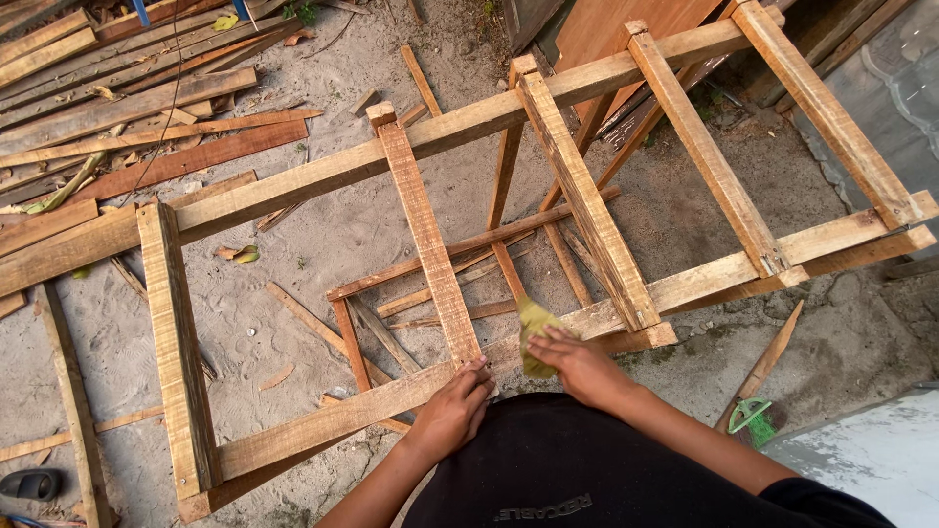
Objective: The person sands the surface of a wooden ladder-like structure using a small piece of sandpaper by hand, moving across the horizontal and vertical slats.
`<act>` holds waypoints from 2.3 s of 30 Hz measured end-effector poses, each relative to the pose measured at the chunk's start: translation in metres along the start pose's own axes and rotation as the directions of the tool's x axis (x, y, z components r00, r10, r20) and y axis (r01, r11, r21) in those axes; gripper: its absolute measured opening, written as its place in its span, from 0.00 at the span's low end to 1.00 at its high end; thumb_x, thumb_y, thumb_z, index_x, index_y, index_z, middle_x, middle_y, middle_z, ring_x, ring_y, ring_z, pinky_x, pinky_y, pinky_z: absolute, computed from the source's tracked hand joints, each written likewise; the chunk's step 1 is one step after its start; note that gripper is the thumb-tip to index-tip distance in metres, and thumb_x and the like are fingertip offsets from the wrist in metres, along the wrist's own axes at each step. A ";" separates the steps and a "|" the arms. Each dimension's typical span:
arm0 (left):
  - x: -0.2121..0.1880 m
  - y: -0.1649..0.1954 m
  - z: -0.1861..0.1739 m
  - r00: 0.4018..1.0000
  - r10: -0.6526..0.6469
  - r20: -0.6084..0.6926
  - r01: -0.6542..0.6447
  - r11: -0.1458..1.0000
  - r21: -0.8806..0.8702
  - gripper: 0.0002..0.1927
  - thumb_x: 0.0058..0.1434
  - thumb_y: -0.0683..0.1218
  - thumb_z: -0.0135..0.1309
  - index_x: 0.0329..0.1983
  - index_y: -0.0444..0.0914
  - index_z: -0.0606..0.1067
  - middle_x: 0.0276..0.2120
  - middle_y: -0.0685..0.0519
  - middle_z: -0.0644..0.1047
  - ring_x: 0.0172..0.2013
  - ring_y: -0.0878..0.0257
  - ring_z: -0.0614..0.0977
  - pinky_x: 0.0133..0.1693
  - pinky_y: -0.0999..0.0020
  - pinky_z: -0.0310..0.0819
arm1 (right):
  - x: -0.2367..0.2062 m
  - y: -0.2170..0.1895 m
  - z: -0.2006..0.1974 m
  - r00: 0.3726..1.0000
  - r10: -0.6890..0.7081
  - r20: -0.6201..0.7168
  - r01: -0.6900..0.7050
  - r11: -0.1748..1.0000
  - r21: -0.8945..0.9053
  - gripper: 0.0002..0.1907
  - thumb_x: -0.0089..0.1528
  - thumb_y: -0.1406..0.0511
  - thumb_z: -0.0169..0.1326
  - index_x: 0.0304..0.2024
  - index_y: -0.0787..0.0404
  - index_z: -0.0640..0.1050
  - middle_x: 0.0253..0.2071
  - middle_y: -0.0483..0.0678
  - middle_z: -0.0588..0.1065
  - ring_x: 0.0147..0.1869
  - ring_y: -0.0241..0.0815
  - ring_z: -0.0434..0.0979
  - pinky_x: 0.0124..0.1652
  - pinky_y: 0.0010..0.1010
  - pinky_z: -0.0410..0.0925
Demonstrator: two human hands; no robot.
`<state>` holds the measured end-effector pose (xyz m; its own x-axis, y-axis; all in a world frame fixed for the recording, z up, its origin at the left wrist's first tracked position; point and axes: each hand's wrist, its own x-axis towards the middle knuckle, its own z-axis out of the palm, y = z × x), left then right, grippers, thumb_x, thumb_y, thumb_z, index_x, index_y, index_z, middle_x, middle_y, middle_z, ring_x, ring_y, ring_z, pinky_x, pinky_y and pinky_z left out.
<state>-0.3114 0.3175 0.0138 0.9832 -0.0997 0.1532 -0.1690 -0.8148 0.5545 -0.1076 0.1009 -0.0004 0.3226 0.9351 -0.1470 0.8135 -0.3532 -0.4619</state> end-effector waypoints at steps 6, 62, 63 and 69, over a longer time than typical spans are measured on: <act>0.001 0.001 0.000 1.000 0.011 -0.014 -0.011 1.000 0.017 0.16 0.64 0.40 0.57 0.55 0.32 0.77 0.56 0.44 0.76 0.65 0.48 0.72 0.62 0.57 0.72 | 0.002 0.005 0.000 0.986 0.132 -0.097 -0.145 0.979 -0.145 0.24 0.65 0.74 0.48 0.64 0.58 0.71 0.69 0.49 0.67 0.75 0.49 0.61 0.74 0.40 0.50; 0.015 0.060 0.026 0.747 -0.490 -0.449 0.537 0.843 -0.027 0.12 0.60 0.34 0.53 0.43 0.35 0.82 0.49 0.49 0.81 0.61 0.51 0.76 0.57 0.56 0.74 | 0.014 -0.019 0.006 0.993 -0.120 0.013 0.120 0.992 -0.033 0.34 0.57 0.79 0.44 0.66 0.58 0.70 0.71 0.48 0.65 0.78 0.51 0.56 0.74 0.45 0.49; 0.016 0.060 0.023 0.749 -0.498 -0.437 0.538 0.842 -0.037 0.11 0.60 0.34 0.53 0.43 0.35 0.82 0.49 0.49 0.81 0.61 0.51 0.76 0.56 0.56 0.75 | 0.016 -0.022 0.006 0.990 -0.140 0.035 0.140 0.990 -0.008 0.35 0.56 0.80 0.43 0.66 0.58 0.71 0.71 0.48 0.65 0.78 0.51 0.57 0.74 0.44 0.50; 0.015 0.052 0.011 0.823 -0.402 -0.400 0.426 0.904 -0.034 0.10 0.60 0.36 0.55 0.42 0.35 0.83 0.47 0.49 0.81 0.59 0.50 0.77 0.57 0.57 0.73 | 0.019 -0.031 0.007 0.997 0.000 -0.078 -0.007 0.997 -0.082 0.30 0.60 0.78 0.44 0.65 0.56 0.72 0.70 0.48 0.66 0.76 0.50 0.59 0.74 0.46 0.49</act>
<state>-0.3048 0.2672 0.0362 0.8495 0.4745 0.2304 0.2632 -0.7598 0.5945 -0.1301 0.1299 0.0052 0.3599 0.9297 -0.0782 0.8481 -0.3609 -0.3879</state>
